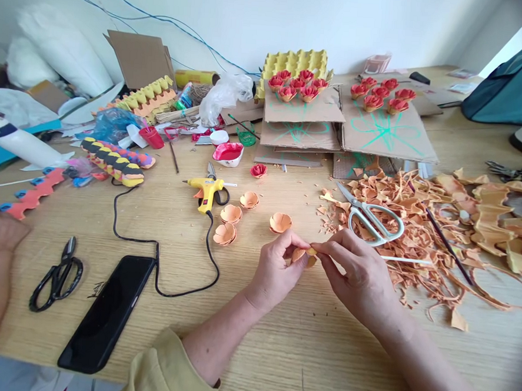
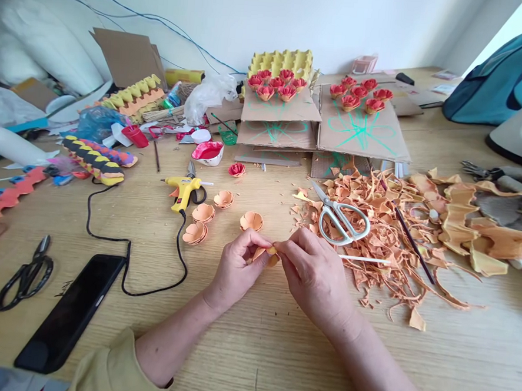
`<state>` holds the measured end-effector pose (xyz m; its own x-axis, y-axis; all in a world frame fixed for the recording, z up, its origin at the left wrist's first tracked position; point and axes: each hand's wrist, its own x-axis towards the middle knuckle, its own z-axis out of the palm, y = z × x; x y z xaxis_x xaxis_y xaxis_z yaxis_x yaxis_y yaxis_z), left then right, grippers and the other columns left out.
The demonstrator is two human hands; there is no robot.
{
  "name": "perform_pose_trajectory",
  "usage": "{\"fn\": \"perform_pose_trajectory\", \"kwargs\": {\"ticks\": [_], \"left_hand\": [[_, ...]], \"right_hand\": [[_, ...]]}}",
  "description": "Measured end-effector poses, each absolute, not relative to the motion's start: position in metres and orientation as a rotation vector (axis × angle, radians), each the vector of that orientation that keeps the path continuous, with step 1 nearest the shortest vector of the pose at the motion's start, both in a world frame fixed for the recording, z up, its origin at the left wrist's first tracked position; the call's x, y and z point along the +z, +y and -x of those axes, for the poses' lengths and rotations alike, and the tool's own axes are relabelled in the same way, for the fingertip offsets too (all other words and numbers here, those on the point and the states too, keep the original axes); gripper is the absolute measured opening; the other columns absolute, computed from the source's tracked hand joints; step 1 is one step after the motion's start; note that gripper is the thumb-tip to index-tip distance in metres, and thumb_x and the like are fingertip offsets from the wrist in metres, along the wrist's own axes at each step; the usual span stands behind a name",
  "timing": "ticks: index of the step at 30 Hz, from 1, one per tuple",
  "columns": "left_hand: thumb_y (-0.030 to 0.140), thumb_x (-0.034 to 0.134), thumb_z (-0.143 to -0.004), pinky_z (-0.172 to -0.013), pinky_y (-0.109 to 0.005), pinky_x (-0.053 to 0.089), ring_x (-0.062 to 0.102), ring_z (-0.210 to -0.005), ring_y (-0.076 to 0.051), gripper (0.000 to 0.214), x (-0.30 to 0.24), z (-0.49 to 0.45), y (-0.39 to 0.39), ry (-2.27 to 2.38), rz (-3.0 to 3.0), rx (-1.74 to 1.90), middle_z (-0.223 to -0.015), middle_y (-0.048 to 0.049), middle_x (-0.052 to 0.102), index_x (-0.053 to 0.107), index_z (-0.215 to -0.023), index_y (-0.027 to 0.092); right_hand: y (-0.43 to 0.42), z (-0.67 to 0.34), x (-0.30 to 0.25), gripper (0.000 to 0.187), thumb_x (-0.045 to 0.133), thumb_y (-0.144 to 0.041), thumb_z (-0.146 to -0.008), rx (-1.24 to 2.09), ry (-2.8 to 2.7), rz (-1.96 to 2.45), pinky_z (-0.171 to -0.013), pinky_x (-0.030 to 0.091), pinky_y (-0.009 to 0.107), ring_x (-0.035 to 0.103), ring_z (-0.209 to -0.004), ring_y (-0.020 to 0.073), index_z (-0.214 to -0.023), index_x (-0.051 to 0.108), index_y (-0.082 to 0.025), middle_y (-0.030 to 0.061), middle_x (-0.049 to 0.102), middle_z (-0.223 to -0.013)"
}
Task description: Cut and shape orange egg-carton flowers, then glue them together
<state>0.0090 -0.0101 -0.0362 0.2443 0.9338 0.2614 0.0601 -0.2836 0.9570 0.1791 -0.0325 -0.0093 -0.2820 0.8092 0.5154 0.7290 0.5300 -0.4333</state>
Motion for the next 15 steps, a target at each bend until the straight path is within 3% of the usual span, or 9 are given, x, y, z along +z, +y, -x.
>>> {"fn": "perform_pose_trajectory", "kwargs": {"ticks": [6,15], "left_hand": [[0.014,0.064,-0.088,-0.071,-0.024,0.054,0.067,-0.077,-0.012,0.008,-0.0377,-0.0099,-0.0103,0.917,-1.490,1.215,-0.086,-0.0025,0.069,0.058,-0.090,0.019],[0.016,0.068,-0.084,-0.072,-0.024,0.053,0.065,-0.077,-0.012,0.012,-0.0363,-0.0137,-0.0096,0.878,-1.373,1.207,-0.083,-0.0015,0.067,0.057,-0.087,0.018]], "right_hand": [[-0.0309,-0.1780,-0.0085,0.020,0.053,-0.013,-0.096,0.188,-2.049,1.205,-0.068,0.043,0.030,0.056,-0.077,0.0176,-0.107,0.068,-0.020,0.0058,0.060,-0.088],[-0.0328,-0.1741,-0.0071,0.014,0.055,-0.013,-0.095,0.022,-2.059,1.237,-0.064,0.040,0.029,0.052,-0.071,0.0165,-0.095,0.068,-0.017,0.0042,0.056,-0.081]]}}
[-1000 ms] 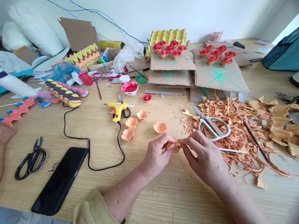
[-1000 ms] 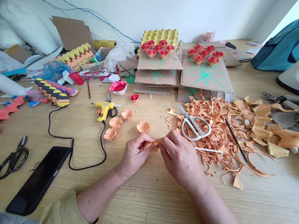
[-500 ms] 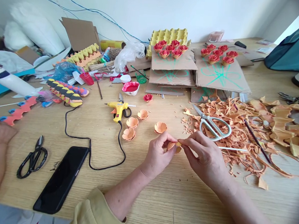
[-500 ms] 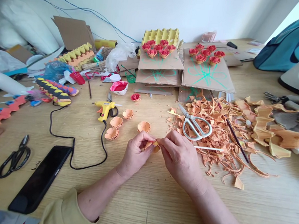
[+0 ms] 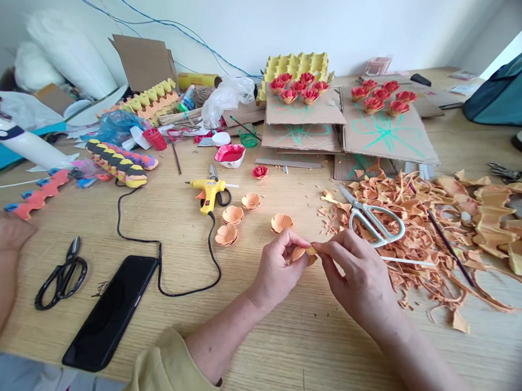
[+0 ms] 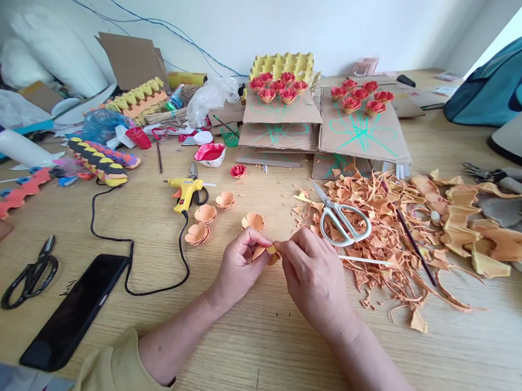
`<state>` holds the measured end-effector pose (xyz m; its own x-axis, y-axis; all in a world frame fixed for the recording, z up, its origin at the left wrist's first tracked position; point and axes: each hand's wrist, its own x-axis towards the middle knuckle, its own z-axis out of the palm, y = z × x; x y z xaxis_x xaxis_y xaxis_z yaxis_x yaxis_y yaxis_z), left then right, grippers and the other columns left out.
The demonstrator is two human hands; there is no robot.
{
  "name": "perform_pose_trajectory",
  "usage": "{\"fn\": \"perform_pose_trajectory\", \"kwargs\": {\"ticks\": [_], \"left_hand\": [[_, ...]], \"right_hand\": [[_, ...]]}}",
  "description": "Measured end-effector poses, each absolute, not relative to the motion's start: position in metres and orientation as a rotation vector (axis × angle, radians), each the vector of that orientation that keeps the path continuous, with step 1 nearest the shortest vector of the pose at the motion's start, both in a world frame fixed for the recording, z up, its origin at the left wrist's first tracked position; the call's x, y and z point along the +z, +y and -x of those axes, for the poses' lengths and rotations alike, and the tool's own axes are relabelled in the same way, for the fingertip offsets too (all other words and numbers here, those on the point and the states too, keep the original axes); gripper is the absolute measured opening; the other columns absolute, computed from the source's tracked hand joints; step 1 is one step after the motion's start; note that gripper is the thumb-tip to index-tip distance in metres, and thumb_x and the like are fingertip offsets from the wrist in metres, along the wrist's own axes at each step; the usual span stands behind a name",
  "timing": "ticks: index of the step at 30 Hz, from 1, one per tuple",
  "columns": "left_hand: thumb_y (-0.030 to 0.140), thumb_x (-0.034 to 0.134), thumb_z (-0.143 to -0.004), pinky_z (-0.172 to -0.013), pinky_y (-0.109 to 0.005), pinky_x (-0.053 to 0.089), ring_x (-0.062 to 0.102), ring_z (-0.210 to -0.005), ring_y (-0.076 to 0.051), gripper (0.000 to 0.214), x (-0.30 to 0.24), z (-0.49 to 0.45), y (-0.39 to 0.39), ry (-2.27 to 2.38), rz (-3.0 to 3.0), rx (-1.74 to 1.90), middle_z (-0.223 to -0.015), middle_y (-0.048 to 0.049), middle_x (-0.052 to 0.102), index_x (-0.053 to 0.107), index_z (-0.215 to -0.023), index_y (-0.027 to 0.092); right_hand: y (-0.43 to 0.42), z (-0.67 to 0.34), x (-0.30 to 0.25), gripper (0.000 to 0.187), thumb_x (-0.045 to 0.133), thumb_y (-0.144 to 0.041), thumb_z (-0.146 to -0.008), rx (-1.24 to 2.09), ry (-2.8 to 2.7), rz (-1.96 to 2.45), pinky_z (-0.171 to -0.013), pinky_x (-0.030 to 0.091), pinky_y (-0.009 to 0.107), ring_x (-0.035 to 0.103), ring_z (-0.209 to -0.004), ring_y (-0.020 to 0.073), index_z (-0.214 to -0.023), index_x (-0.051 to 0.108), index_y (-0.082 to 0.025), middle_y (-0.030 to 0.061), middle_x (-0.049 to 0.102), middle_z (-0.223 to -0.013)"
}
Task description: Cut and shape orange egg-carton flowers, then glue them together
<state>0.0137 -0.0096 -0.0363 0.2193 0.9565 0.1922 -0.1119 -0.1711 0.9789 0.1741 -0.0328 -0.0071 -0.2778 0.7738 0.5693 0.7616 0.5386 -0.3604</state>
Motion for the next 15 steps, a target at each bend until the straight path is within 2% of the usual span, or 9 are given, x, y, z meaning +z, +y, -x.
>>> {"fn": "perform_pose_trajectory", "kwargs": {"ticks": [5,12,15], "left_hand": [[0.015,0.064,-0.086,-0.073,-0.025,0.053,0.065,-0.078,-0.013,0.008,-0.0320,-0.0128,-0.0071,0.871,-1.398,1.175,-0.085,-0.0029,0.068,0.057,-0.087,0.017],[0.006,0.054,-0.088,-0.072,-0.024,0.050,0.063,-0.080,-0.013,0.019,-0.0284,-0.0103,-0.0077,1.057,-1.626,1.170,-0.091,-0.0027,0.069,0.062,-0.098,0.019],[0.006,0.052,-0.089,-0.077,-0.025,0.052,0.065,-0.086,-0.015,0.020,-0.0301,-0.0109,-0.0075,1.092,-1.613,1.230,-0.096,-0.0040,0.068,0.061,-0.102,0.019]], "right_hand": [[-0.0336,-0.1736,-0.0054,0.016,0.052,-0.013,-0.095,-0.105,-2.117,1.282,-0.065,0.039,0.030,0.050,-0.071,0.0172,-0.092,0.066,-0.019,0.0045,0.056,-0.081],[-0.0328,-0.1755,-0.0081,0.014,0.048,-0.021,-0.099,0.087,-2.020,1.386,-0.071,0.044,0.031,0.058,-0.078,0.0182,-0.105,0.061,-0.020,0.0057,0.060,-0.090],[-0.0344,-0.1753,-0.0088,0.011,0.049,-0.023,-0.099,0.177,-1.942,1.428,-0.068,0.045,0.029,0.059,-0.077,0.0171,-0.100,0.059,-0.020,0.0049,0.060,-0.090]]}}
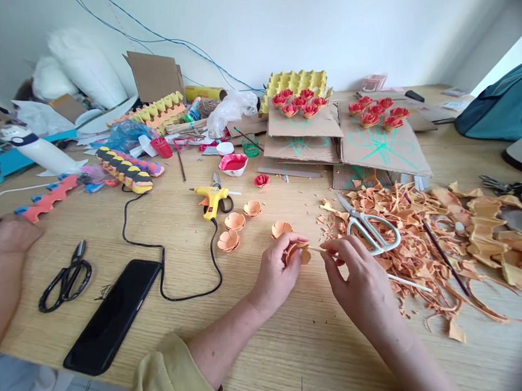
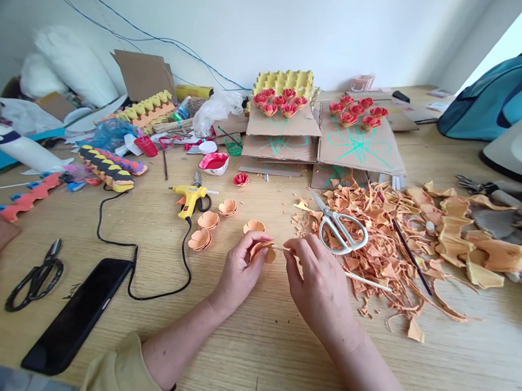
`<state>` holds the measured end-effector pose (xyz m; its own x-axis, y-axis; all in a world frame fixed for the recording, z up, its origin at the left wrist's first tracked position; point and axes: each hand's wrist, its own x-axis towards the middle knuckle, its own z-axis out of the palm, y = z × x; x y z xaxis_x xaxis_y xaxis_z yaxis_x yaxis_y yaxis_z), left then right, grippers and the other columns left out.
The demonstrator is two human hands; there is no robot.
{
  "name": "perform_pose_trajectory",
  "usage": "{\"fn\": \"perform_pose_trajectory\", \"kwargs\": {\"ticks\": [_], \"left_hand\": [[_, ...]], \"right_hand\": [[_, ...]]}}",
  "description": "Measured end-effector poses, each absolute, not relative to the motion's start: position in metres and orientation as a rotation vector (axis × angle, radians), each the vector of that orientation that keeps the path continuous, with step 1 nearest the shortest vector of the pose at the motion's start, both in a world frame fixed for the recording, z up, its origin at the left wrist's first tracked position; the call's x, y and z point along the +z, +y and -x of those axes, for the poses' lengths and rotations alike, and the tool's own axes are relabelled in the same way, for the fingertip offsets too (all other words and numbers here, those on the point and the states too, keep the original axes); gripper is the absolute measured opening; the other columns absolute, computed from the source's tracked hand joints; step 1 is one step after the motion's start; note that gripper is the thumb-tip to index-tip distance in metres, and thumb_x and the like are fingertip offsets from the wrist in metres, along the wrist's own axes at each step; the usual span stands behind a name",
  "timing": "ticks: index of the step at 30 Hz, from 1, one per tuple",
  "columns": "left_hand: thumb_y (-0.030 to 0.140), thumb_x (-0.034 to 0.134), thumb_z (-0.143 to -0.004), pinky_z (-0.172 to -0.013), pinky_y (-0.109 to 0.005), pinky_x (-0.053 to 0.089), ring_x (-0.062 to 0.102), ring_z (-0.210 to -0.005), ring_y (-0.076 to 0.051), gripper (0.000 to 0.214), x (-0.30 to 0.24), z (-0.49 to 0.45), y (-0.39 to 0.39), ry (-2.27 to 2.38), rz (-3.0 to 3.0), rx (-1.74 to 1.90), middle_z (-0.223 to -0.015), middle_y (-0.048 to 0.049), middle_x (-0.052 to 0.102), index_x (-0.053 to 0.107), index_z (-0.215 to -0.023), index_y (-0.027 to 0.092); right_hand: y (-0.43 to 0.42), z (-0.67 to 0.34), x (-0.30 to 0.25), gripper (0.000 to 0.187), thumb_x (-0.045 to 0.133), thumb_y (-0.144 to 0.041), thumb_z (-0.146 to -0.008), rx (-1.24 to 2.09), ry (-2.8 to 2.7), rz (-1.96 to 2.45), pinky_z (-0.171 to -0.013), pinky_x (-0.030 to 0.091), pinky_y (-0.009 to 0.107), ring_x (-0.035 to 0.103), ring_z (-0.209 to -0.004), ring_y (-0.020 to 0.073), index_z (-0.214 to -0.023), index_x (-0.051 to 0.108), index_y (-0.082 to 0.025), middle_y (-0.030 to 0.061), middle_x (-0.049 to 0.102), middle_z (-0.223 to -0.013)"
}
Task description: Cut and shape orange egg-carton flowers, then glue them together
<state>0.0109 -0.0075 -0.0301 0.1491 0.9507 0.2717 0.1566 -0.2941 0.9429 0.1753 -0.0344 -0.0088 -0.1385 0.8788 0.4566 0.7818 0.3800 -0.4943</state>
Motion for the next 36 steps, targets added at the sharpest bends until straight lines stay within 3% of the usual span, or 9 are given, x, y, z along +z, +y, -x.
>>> {"fn": "perform_pose_trajectory", "kwargs": {"ticks": [6,25,36], "left_hand": [[0.007,0.052,-0.090,-0.076,-0.022,0.052,0.064,-0.090,-0.014,0.020,-0.0332,-0.0127,-0.0082,1.094,-1.577,1.230,-0.099,-0.0040,0.066,0.060,-0.104,0.019],[0.011,0.057,-0.088,-0.068,-0.021,0.054,0.066,-0.094,-0.017,0.023,-0.0364,-0.0164,-0.0142,1.089,-1.611,1.138,-0.107,-0.0077,0.067,0.058,-0.110,0.020],[0.009,0.053,-0.089,-0.072,-0.024,0.052,0.065,-0.078,-0.013,0.016,-0.0333,-0.0150,-0.0145,1.155,-1.677,1.128,-0.094,-0.0034,0.068,0.059,-0.099,0.020]], "right_hand": [[-0.0373,-0.1708,-0.0090,0.016,0.051,-0.021,-0.097,0.346,-1.922,1.464,-0.067,0.047,0.029,0.061,-0.074,0.0161,-0.107,0.063,-0.021,0.0040,0.061,-0.092],[-0.0352,-0.1724,-0.0083,0.020,0.052,-0.017,-0.095,0.143,-1.990,1.509,-0.065,0.041,0.028,0.058,-0.074,0.0171,-0.103,0.070,-0.022,0.0044,0.061,-0.086],[-0.0371,-0.1704,-0.0034,0.020,0.052,-0.015,-0.094,0.110,-2.040,1.515,-0.067,0.039,0.029,0.057,-0.073,0.0172,-0.099,0.071,-0.021,0.0048,0.062,-0.085]]}}
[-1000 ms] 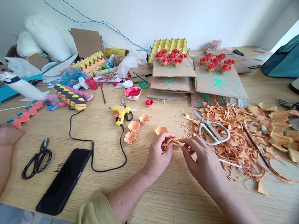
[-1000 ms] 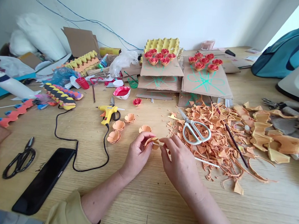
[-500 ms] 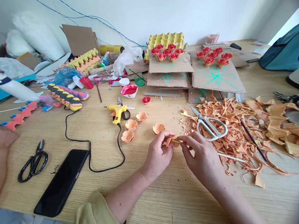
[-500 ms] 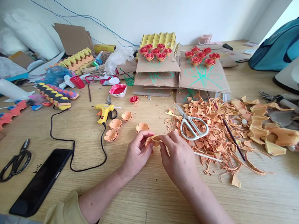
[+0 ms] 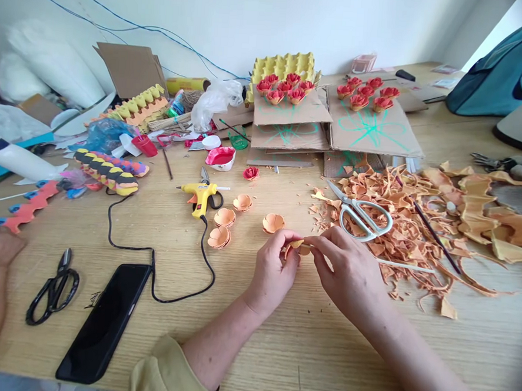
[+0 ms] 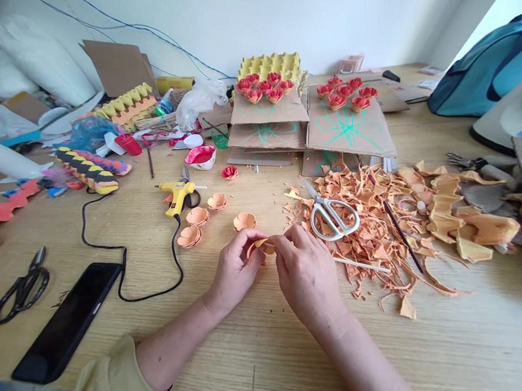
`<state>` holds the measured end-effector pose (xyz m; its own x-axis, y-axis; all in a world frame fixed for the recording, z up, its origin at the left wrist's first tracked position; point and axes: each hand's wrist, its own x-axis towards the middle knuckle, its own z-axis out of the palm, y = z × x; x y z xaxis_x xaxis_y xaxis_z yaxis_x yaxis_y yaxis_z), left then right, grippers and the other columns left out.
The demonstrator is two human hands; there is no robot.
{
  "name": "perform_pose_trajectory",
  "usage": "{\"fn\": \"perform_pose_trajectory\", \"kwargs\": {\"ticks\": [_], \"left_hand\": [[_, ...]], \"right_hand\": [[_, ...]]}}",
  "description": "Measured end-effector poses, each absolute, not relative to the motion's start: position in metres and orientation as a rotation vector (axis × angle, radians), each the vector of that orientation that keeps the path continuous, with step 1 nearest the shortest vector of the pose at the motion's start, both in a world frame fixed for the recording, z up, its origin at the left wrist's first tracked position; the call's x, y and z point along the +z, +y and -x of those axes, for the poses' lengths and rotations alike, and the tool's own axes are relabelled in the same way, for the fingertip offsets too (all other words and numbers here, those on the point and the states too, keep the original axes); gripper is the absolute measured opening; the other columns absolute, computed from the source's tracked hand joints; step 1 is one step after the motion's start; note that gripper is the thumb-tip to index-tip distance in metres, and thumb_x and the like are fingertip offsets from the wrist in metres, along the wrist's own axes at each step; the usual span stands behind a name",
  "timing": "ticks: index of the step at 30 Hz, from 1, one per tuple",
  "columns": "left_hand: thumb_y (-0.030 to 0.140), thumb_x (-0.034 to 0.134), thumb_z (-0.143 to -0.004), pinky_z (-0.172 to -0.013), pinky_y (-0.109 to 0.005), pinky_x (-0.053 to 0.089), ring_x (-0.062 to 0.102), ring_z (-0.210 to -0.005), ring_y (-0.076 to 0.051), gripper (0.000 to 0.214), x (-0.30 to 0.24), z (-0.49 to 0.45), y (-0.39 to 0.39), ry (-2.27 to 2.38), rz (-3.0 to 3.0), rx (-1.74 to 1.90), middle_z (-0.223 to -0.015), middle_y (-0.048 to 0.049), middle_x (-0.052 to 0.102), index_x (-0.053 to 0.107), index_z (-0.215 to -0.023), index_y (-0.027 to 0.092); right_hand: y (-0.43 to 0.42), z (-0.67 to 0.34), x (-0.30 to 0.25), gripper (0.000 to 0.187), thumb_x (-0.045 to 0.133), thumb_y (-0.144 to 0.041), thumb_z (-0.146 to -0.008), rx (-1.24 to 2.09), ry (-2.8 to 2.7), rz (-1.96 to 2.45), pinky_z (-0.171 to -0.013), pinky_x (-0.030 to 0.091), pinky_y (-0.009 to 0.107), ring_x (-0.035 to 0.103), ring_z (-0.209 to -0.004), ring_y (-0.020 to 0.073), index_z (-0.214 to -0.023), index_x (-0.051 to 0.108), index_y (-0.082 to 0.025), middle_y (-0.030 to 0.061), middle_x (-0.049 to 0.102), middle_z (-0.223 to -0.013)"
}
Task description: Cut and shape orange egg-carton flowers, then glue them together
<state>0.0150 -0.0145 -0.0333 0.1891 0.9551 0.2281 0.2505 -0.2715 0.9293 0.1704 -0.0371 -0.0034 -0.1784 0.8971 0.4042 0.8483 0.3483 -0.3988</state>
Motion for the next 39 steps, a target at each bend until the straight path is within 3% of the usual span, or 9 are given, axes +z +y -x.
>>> {"fn": "perform_pose_trajectory", "kwargs": {"ticks": [13,20,31,39], "left_hand": [[0.008,0.056,-0.084,-0.070,-0.023,0.052,0.065,-0.081,-0.014,0.012,-0.0313,-0.0138,-0.0118,1.111,-1.590,1.125,-0.088,-0.0025,0.066,0.058,-0.090,0.019],[0.008,0.056,-0.086,-0.072,-0.022,0.052,0.065,-0.083,-0.013,0.012,-0.0299,-0.0139,-0.0107,1.090,-1.608,1.141,-0.089,-0.0024,0.066,0.059,-0.092,0.019],[0.012,0.060,-0.086,-0.069,-0.020,0.052,0.064,-0.077,-0.012,0.010,-0.0314,-0.0147,-0.0114,1.075,-1.506,1.113,-0.085,-0.0016,0.065,0.058,-0.094,0.018],[0.012,0.060,-0.087,-0.074,-0.022,0.053,0.066,-0.082,-0.013,0.011,-0.0295,-0.0144,-0.0104,1.084,-1.584,1.194,-0.091,-0.0030,0.069,0.062,-0.095,0.019]], "right_hand": [[-0.0372,-0.1719,-0.0040,0.020,0.052,-0.013,-0.092,0.069,-2.076,1.493,-0.064,0.037,0.028,0.052,-0.069,0.0153,-0.086,0.070,-0.020,0.0038,0.056,-0.081],[-0.0354,-0.1741,-0.0017,0.019,0.052,-0.015,-0.095,0.094,-2.098,1.445,-0.069,0.039,0.029,0.054,-0.075,0.0165,-0.099,0.070,-0.021,0.0042,0.057,-0.085],[-0.0374,-0.1750,-0.0027,0.021,0.050,-0.012,-0.095,-0.076,-2.201,1.481,-0.064,0.035,0.028,0.048,-0.069,0.0154,-0.086,0.069,-0.019,0.0042,0.055,-0.082],[-0.0352,-0.1756,-0.0034,0.015,0.052,-0.014,-0.096,0.011,-2.142,1.432,-0.072,0.039,0.029,0.054,-0.077,0.0174,-0.095,0.066,-0.018,0.0048,0.057,-0.085]]}}
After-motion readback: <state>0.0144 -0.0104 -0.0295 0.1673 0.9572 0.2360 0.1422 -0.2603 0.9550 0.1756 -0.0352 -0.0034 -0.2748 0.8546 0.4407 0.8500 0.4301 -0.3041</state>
